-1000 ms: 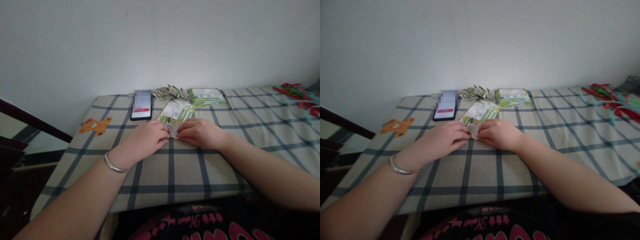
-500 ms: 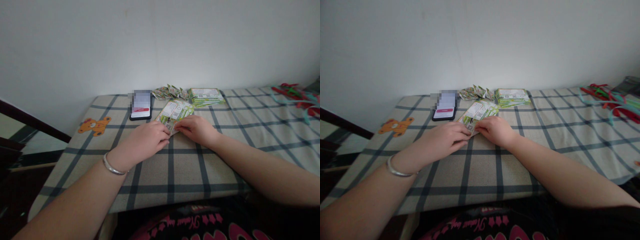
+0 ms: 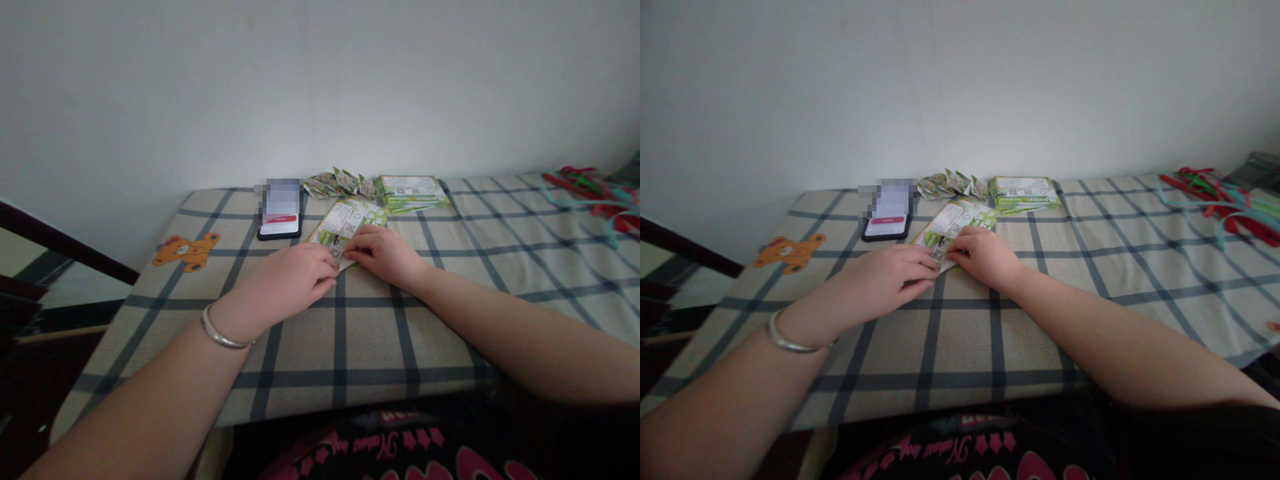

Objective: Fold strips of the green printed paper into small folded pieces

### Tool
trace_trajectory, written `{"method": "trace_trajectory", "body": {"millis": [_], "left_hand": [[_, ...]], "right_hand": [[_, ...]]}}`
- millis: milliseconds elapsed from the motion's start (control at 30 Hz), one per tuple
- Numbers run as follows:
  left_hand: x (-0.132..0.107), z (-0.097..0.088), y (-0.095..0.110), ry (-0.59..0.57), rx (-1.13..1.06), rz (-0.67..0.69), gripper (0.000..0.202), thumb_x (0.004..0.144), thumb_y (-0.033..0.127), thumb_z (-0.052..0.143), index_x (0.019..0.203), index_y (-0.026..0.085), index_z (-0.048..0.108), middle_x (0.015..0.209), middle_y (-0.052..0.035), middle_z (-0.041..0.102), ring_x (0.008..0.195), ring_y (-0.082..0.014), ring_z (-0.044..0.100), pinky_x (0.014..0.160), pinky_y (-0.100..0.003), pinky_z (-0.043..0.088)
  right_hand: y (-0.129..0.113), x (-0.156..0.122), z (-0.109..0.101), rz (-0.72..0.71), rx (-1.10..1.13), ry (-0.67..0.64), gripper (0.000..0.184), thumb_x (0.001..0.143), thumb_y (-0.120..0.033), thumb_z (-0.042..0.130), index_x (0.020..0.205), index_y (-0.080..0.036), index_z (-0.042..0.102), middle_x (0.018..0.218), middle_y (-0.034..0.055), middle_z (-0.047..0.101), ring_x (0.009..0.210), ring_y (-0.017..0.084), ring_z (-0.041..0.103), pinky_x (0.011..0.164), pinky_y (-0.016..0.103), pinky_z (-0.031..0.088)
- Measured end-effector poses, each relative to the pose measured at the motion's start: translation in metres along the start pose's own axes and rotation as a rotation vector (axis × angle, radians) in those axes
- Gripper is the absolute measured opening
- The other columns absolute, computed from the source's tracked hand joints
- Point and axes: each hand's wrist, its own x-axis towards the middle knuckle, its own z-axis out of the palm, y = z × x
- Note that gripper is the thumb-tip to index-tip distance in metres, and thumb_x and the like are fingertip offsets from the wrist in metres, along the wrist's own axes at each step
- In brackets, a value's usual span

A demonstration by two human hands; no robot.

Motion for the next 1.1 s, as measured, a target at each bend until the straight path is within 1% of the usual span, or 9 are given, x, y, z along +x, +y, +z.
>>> {"method": "trace_trajectory", "body": {"millis": [200, 300, 400, 500, 567, 633, 700, 867, 1100], "left_hand": [[0.0007, 0.0037, -0.0031, 0.042, 0.0, 0.007, 0.02, 0.092, 0.024, 0.054, 0.098, 0.018, 0.072, 0.103, -0.0052, 0.072, 0.102, -0.0207, 0.064, 0.096, -0.038, 0.048], [0.0013, 0.0046, -0.0044, 0.061, -0.026, -0.015, 0.021, 0.093, 0.023, 0.051, 0.094, 0.019, 0.072, 0.101, -0.0047, 0.073, 0.099, -0.02, 0.065, 0.093, -0.037, 0.05], [0.0019, 0.0032, -0.0048, 0.058, -0.041, -0.056, 0.02, 0.092, 0.021, 0.051, 0.093, 0.019, 0.071, 0.099, -0.0042, 0.073, 0.095, -0.0203, 0.066, 0.087, -0.036, 0.052], [0.0019, 0.0014, -0.0045, 0.061, -0.053, -0.086, 0.018, 0.091, 0.02, 0.054, 0.102, 0.02, 0.068, 0.103, -0.0033, 0.073, 0.093, -0.0209, 0.067, 0.083, -0.035, 0.053], [0.0017, 0.001, -0.0042, 0.064, -0.061, -0.074, 0.025, 0.092, 0.02, 0.054, 0.112, 0.023, 0.066, 0.111, -0.0023, 0.072, 0.096, -0.0205, 0.068, 0.084, -0.034, 0.053], [0.0017, 0.0011, -0.0038, 0.056, -0.048, -0.062, 0.029, 0.093, 0.021, 0.051, 0.118, 0.026, 0.065, 0.114, -0.0016, 0.071, 0.098, -0.0201, 0.068, 0.085, -0.034, 0.053], [0.0019, 0.0014, -0.0032, 0.041, -0.011, -0.062, 0.029, 0.094, 0.021, 0.049, 0.116, 0.027, 0.067, 0.111, -0.0021, 0.072, 0.097, -0.0207, 0.069, 0.084, -0.035, 0.053], [0.0034, 0.0016, -0.0021, 0.023, 0.057, -0.019, 0.026, 0.091, 0.017, 0.051, 0.106, 0.023, 0.072, 0.107, -0.0038, 0.073, 0.098, -0.022, 0.069, 0.086, -0.036, 0.054], [0.0051, 0.0011, 0.0003, -0.002, 0.077, 0.014, 0.024, 0.091, 0.015, 0.052, 0.104, 0.021, 0.071, 0.106, -0.0043, 0.072, 0.095, -0.0215, 0.069, 0.085, -0.036, 0.055]], "right_hand": [[-0.003, 0.0017, -0.0006, -0.002, -0.013, -0.002, 0.015, 0.089, -0.017, 0.059, 0.08, -0.015, 0.071, 0.079, 0.0044, 0.064, 0.077, 0.015, 0.056, 0.071, 0.026, 0.043], [-0.0027, 0.0016, -0.0008, 0.019, -0.007, 0.0, 0.014, 0.089, -0.017, 0.059, 0.081, -0.016, 0.071, 0.081, 0.0046, 0.065, 0.078, 0.015, 0.057, 0.072, 0.027, 0.043], [-0.001, 0.0019, -0.001, -0.001, 0.0, -0.016, 0.014, 0.089, -0.016, 0.058, 0.083, -0.017, 0.071, 0.083, 0.0047, 0.066, 0.08, 0.016, 0.058, 0.074, 0.027, 0.044], [0.0005, 0.0026, -0.0016, -0.021, 0.006, -0.029, 0.014, 0.089, -0.015, 0.058, 0.083, -0.017, 0.071, 0.084, 0.0048, 0.066, 0.082, 0.016, 0.058, 0.074, 0.027, 0.045], [0.001, 0.003, -0.0022, -0.022, 0.005, -0.029, 0.014, 0.089, -0.016, 0.058, 0.084, -0.016, 0.071, 0.084, 0.0047, 0.066, 0.081, 0.016, 0.058, 0.074, 0.027, 0.045], [0.0012, 0.0032, -0.0025, -0.017, 0.0, -0.035, 0.014, 0.089, -0.017, 0.059, 0.084, -0.017, 0.072, 0.084, 0.0048, 0.066, 0.081, 0.016, 0.058, 0.073, 0.027, 0.044], [0.0017, 0.0031, -0.0025, -0.008, 0.0, -0.039, 0.014, 0.088, -0.017, 0.059, 0.084, -0.017, 0.072, 0.084, 0.0048, 0.066, 0.081, 0.016, 0.059, 0.073, 0.026, 0.044], [0.0045, 0.0031, -0.0021, 0.003, 0.036, -0.042, 0.013, 0.088, -0.019, 0.061, 0.085, -0.018, 0.073, 0.086, 0.004, 0.066, 0.08, 0.015, 0.059, 0.072, 0.025, 0.043], [0.0059, 0.0056, -0.0036, -0.002, 0.007, -0.081, 0.013, 0.088, -0.02, 0.061, 0.085, -0.017, 0.073, 0.087, 0.005, 0.064, 0.08, 0.016, 0.059, 0.072, 0.026, 0.043]]}}
